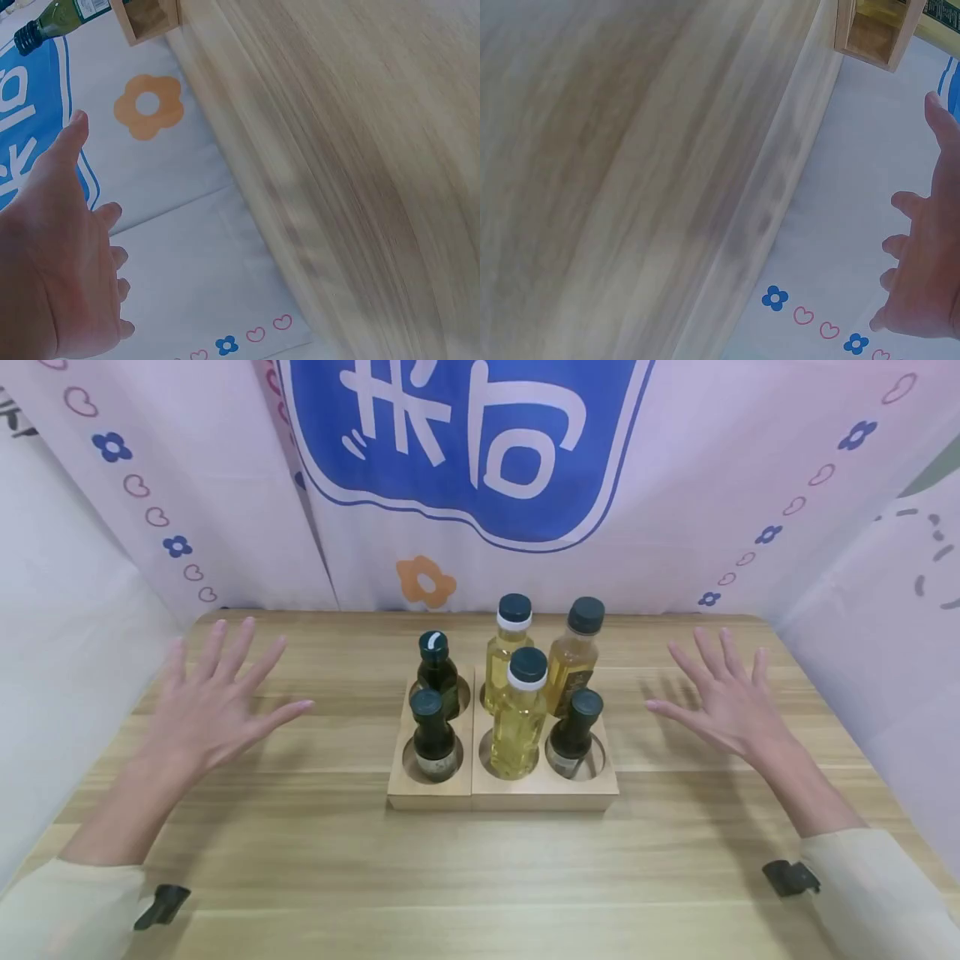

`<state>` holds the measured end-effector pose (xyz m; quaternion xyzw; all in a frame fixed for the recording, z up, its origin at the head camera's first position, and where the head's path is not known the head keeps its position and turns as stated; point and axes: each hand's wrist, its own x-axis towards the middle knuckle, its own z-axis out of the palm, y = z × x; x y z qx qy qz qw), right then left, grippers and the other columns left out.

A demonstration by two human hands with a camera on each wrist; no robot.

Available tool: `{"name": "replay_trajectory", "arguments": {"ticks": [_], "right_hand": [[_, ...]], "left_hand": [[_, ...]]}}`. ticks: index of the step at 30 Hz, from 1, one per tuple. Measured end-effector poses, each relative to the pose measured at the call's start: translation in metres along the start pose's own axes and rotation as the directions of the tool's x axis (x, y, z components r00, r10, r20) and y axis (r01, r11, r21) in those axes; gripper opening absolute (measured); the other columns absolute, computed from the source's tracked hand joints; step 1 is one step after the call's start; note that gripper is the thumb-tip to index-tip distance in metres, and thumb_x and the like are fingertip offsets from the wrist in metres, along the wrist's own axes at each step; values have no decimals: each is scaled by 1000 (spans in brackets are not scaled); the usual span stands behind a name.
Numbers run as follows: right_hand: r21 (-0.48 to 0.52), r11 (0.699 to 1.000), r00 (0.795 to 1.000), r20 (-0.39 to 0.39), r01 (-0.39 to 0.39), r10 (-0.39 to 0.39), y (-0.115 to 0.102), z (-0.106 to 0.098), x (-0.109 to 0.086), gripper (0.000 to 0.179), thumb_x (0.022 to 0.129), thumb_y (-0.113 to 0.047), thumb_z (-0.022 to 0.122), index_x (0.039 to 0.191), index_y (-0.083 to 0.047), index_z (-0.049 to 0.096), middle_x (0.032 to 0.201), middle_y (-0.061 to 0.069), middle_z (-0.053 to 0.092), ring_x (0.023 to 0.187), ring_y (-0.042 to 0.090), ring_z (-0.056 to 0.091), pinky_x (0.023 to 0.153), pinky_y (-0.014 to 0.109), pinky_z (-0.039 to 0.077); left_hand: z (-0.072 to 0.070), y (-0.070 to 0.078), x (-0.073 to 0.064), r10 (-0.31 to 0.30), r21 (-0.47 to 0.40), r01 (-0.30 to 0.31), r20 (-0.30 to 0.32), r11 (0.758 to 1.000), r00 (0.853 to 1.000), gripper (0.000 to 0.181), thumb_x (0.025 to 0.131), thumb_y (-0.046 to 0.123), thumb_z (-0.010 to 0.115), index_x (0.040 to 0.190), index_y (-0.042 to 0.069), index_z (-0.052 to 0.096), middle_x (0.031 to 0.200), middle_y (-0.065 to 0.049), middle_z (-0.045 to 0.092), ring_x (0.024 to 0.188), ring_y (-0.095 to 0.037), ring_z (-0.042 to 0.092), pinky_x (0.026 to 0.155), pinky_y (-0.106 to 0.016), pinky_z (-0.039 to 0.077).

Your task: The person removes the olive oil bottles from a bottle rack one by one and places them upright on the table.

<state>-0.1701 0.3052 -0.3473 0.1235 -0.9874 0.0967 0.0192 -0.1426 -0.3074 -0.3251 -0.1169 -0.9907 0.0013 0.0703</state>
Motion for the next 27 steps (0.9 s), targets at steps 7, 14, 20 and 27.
{"name": "replay_trajectory", "arguments": {"ticks": [7,14,20,27], "right_hand": [[10,1000,1000,4,16,-16,-3,1,4,94,96,-68,57,167,-18,19,173,13,-6,156,36,-20,115,68,-25],[22,999,999,1,34,-34,-7,1,7,94,95,-67,58,166,-17,23,173,16,-1,157,39,-15,117,67,-23],[68,997,998,47,34,-37,-15,-2,8,93,96,-66,59,166,-17,23,173,18,4,157,47,-2,119,74,-11],[113,990,995,49,80,-86,-25,-5,6,87,95,-62,64,162,-14,35,166,22,29,148,52,31,114,77,25]], "left_hand": [[2,9,6,23,2,-23,1,1000,1000,93,97,74,47,166,18,22,173,-16,-4,158,-40,-10,122,-61,-21],[1,20,9,48,-15,-48,-8,999,999,93,97,74,49,166,19,22,174,-15,-4,158,-40,-8,123,-62,-18],[0,30,15,76,-45,-77,-14,996,997,91,97,72,50,166,19,23,174,-11,-5,159,-37,-10,122,-62,-19],[-2,47,24,146,-90,-146,0,985,989,91,97,69,54,165,15,27,174,-12,-1,159,-37,-4,125,-62,-11]]}}
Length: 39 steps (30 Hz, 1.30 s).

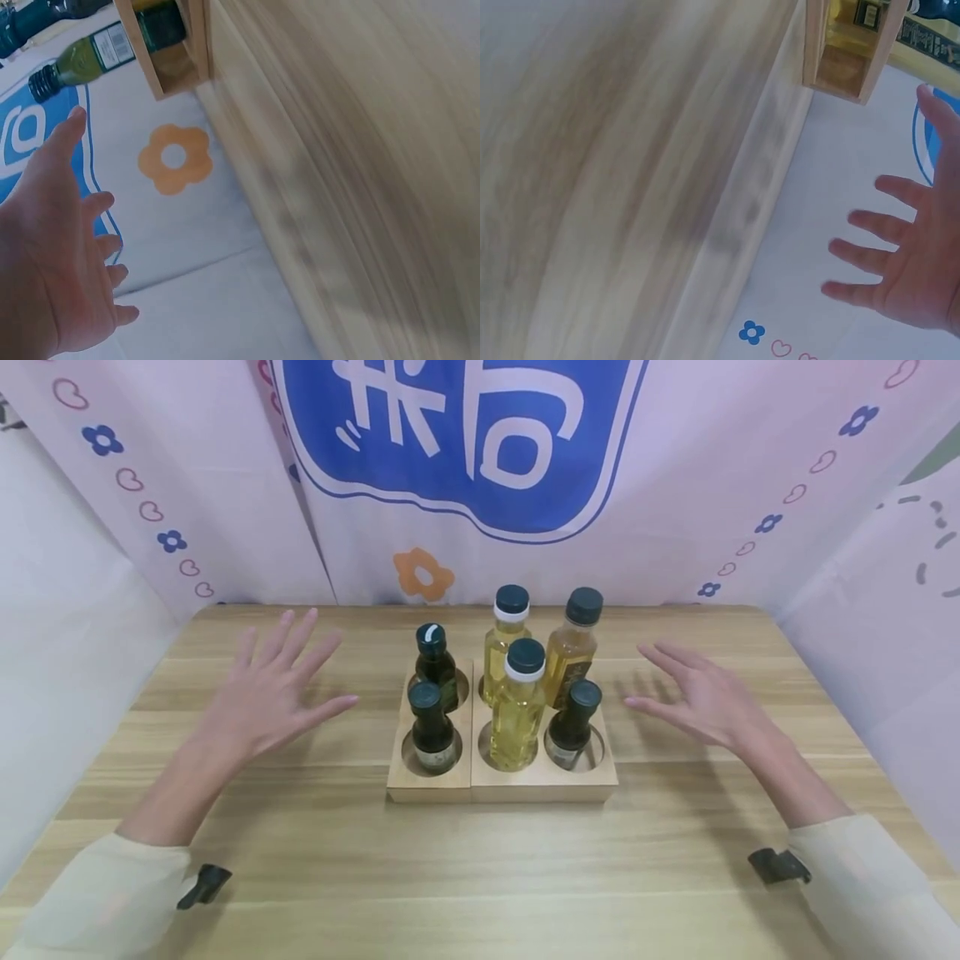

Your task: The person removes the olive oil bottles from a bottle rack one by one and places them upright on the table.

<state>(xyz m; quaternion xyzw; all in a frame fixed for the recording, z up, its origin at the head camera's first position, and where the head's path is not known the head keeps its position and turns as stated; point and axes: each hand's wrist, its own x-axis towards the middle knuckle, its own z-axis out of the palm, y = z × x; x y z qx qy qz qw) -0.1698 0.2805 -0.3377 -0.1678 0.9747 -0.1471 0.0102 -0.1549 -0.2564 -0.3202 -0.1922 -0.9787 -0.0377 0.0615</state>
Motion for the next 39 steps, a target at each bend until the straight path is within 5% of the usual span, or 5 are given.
{"name": "replay_trajectory", "arguments": {"ticks": [8,19,26,31,39], "right_hand": [[144,983,994,-26,112,-110,-9,1,-1,58,96,-45,74,135,-3,66,134,22,67,124,44,62,104,65,49],[427,856,954,-63,291,-293,-16,12,-4,26,85,-8,85,109,-1,78,108,9,78,96,21,74,82,36,63],[523,773,927,-101,359,-362,-17,22,-7,31,79,-1,88,109,-4,79,104,5,79,89,18,74,76,33,64],[582,726,917,-91,366,-388,-18,28,-6,37,78,0,89,113,1,77,101,8,78,85,23,74,73,34,65],[615,708,915,-57,347,-398,-18,34,-4,38,77,-3,90,113,0,78,101,8,79,81,21,75,73,33,65]], "left_hand": [[-4,24,12,97,-63,-103,-88,993,991,82,96,57,65,159,10,40,169,-20,23,156,-41,18,126,-64,14],[-10,49,16,160,-217,-235,-316,947,935,53,92,27,78,138,4,64,135,-22,66,123,-45,62,106,-62,49],[-15,63,16,201,-327,-345,-401,880,894,36,91,11,79,124,0,71,122,-19,73,112,-39,70,99,-56,56],[-16,70,16,198,-433,-364,-382,825,903,34,92,5,76,125,-1,70,123,-18,73,114,-37,70,101,-54,56],[-15,77,18,181,-527,-392,-407,754,895,32,90,-1,76,122,-2,72,115,-13,77,104,-27,73,92,-34,60]]}}
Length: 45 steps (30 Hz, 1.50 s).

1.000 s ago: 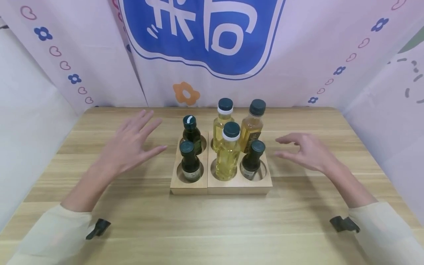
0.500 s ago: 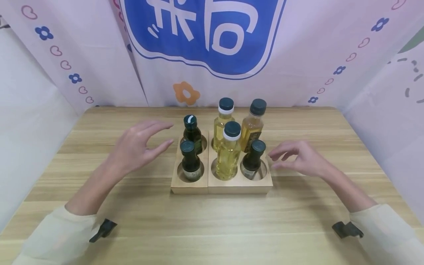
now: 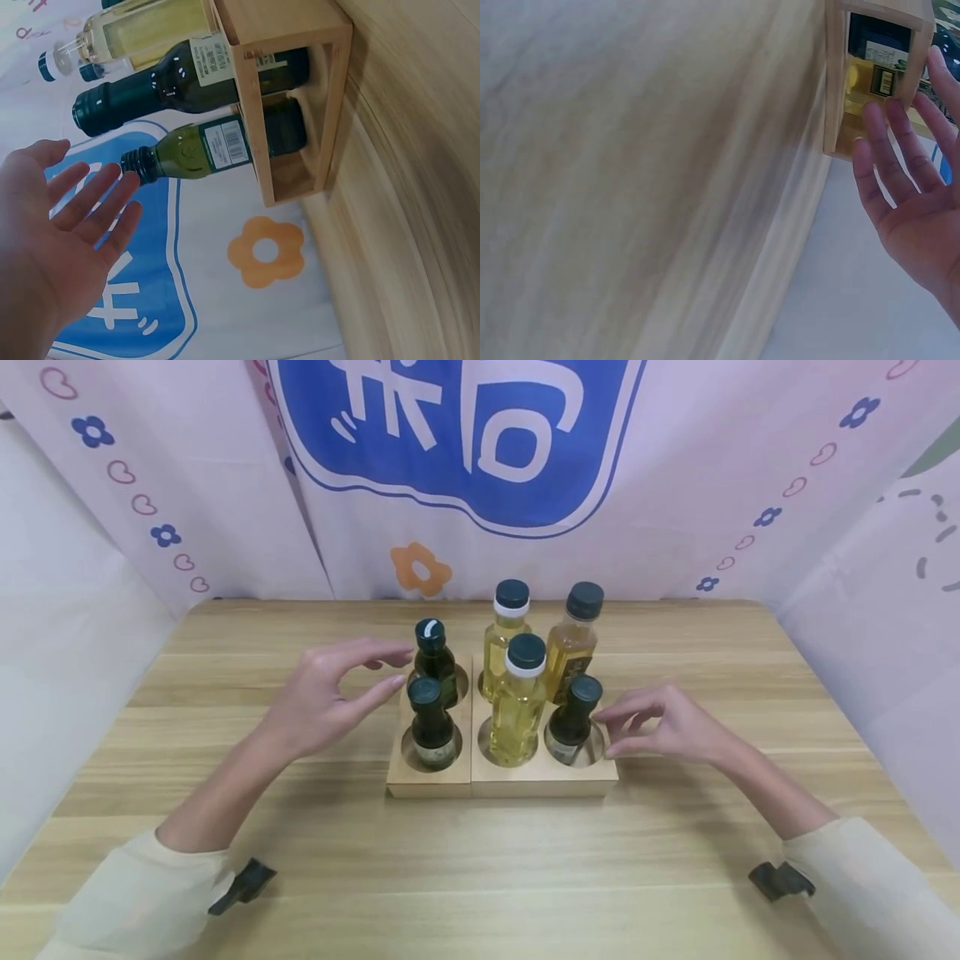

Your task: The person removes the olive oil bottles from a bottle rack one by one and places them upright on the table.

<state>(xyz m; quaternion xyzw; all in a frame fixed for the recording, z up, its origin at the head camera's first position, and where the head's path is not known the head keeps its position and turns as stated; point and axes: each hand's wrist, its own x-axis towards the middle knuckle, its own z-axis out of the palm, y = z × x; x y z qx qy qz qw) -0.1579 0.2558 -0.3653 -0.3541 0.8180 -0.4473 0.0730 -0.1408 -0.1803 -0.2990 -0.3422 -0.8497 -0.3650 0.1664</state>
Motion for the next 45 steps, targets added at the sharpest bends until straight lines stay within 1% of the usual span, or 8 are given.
{"name": "replay_trajectory", "arguments": {"ticks": [5,11,16,20,25,32,37,45], "right_hand": [[54,998,999,-10,-34,35,3,3,-1,37,78,0,89,114,2,77,101,12,78,82,20,74,76,34,65],[148,979,989,-22,-142,147,7,8,-2,38,80,2,86,117,5,75,107,20,76,88,18,75,79,32,64],[270,931,963,-35,-247,266,8,13,-1,40,79,6,85,117,11,71,112,15,77,92,18,76,81,31,64],[375,883,947,-37,-284,320,9,15,-1,37,79,12,82,114,9,73,110,5,78,93,15,76,81,30,64],[425,850,932,-39,-312,361,8,16,-1,36,79,12,81,111,-2,78,108,2,79,94,14,76,80,29,64],[445,824,915,-24,-351,403,10,16,1,35,80,12,81,109,-8,80,108,-3,77,95,14,75,79,30,64],[458,815,914,-11,-355,405,12,16,1,35,82,13,78,107,-10,80,107,-5,76,92,14,75,81,31,64],[467,807,914,4,-361,406,12,15,1,31,84,12,76,108,-7,80,106,-2,74,85,12,74,80,31,64]], "left_hand": [[1,3,1,-33,-54,33,9,998,999,31,91,1,75,122,-1,72,118,-10,76,103,-24,73,91,-23,56],[3,6,2,-89,-97,96,74,991,993,33,94,5,74,126,2,71,118,-7,77,105,-20,72,92,-32,58],[5,6,3,-101,-132,115,108,985,989,35,93,6,75,128,2,71,116,-8,77,106,-20,71,92,-27,57],[7,7,4,-124,-140,142,133,980,983,36,93,8,76,129,3,71,116,-5,77,104,-18,71,94,-37,57],[8,8,4,-146,-141,169,165,975,975,40,91,11,79,129,5,71,117,-2,77,103,-17,70,96,-45,56],[12,7,5,-88,-142,110,155,984,984,43,84,7,86,125,4,73,110,-1,78,98,-14,70,91,-38,59],[14,5,6,-62,-137,84,155,987,986,47,79,7,90,123,3,74,106,-2,78,95,-14,70,87,-33,59],[18,2,6,-99,-148,128,188,981,977,43,78,7,92,118,5,76,109,-5,78,94,-17,71,85,-35,60]]}}
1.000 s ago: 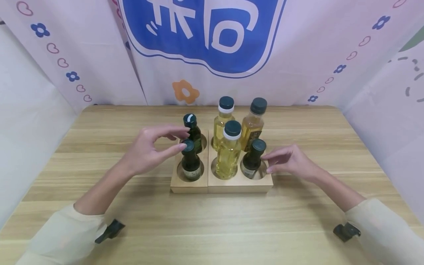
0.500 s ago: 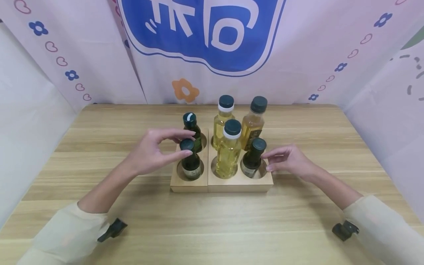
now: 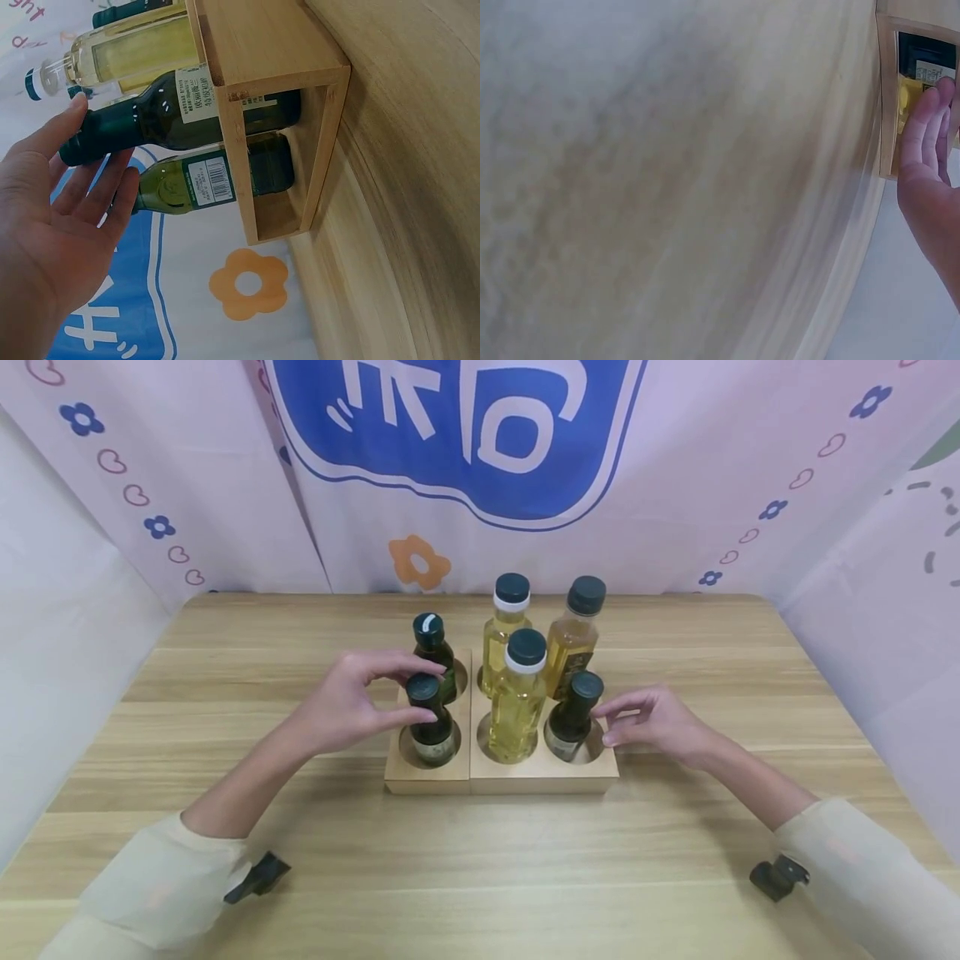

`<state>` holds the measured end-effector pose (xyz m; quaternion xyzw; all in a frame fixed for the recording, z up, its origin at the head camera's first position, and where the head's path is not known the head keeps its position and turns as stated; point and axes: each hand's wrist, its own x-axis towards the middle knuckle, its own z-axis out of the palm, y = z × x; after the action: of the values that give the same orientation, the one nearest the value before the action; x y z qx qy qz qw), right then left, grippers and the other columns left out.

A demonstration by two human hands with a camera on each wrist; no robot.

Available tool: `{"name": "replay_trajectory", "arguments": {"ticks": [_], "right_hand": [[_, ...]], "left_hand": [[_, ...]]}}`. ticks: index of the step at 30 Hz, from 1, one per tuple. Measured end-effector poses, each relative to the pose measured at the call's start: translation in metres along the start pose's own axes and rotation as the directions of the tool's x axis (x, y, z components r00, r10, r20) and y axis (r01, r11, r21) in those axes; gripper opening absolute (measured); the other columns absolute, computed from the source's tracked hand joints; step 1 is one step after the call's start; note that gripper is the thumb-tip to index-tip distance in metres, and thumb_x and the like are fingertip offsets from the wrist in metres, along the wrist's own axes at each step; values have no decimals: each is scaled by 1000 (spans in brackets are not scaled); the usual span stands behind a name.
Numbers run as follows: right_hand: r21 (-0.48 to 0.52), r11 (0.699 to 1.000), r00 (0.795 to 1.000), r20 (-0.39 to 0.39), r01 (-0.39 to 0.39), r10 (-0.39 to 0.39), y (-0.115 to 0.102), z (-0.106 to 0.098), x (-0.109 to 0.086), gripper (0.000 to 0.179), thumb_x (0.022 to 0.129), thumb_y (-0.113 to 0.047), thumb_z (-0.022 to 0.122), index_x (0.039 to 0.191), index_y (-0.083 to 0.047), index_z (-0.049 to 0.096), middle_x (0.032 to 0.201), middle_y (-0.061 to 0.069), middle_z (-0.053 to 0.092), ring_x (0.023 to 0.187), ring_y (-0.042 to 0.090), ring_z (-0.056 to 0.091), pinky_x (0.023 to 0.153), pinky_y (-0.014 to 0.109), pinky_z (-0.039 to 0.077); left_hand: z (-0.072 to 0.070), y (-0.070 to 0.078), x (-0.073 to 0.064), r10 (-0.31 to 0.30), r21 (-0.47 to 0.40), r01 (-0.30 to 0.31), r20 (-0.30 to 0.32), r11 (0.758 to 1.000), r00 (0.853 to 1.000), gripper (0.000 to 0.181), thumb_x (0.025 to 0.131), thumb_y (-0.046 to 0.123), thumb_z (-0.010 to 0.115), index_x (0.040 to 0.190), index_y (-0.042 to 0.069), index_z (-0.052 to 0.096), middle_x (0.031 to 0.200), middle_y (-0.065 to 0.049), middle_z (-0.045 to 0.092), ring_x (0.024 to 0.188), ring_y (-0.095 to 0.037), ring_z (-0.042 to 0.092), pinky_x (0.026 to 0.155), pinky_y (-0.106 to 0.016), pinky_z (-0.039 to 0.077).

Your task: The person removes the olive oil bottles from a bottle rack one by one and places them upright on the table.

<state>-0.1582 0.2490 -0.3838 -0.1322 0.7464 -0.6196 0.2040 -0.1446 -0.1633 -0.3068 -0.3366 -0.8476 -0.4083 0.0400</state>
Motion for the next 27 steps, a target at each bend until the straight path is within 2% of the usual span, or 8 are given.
{"name": "replay_trajectory", "arguments": {"ticks": [4,10,20,27], "right_hand": [[5,1000,1000,4,-2,2,1,0,1,34,83,12,77,105,-13,81,106,-1,74,84,12,74,79,30,64],[-8,1000,1000,5,14,-14,2,0,2,33,82,11,78,105,-13,81,104,1,74,83,13,73,78,29,64],[-35,999,1000,-4,25,-25,2,0,2,32,82,10,78,107,-9,80,103,-1,74,86,13,71,75,28,64],[-24,1000,1000,0,13,-13,2,1,2,33,81,10,78,106,-11,80,102,0,73,85,13,71,77,29,64]], "left_hand": [[-1,0,0,-9,-21,9,12,1000,1000,44,78,7,92,119,5,76,112,-7,78,95,-18,72,85,-29,60],[-1,-3,0,-15,-84,19,43,996,999,50,76,2,92,122,2,74,118,-13,76,101,-23,74,89,-25,61],[-2,-4,-1,-131,-185,142,71,972,989,55,79,0,88,130,-3,69,121,-16,74,107,-27,74,93,-23,58],[-1,-8,-1,-114,-264,136,95,955,989,52,80,-4,86,129,-5,68,123,-15,74,110,-20,73,96,-28,59]]}}
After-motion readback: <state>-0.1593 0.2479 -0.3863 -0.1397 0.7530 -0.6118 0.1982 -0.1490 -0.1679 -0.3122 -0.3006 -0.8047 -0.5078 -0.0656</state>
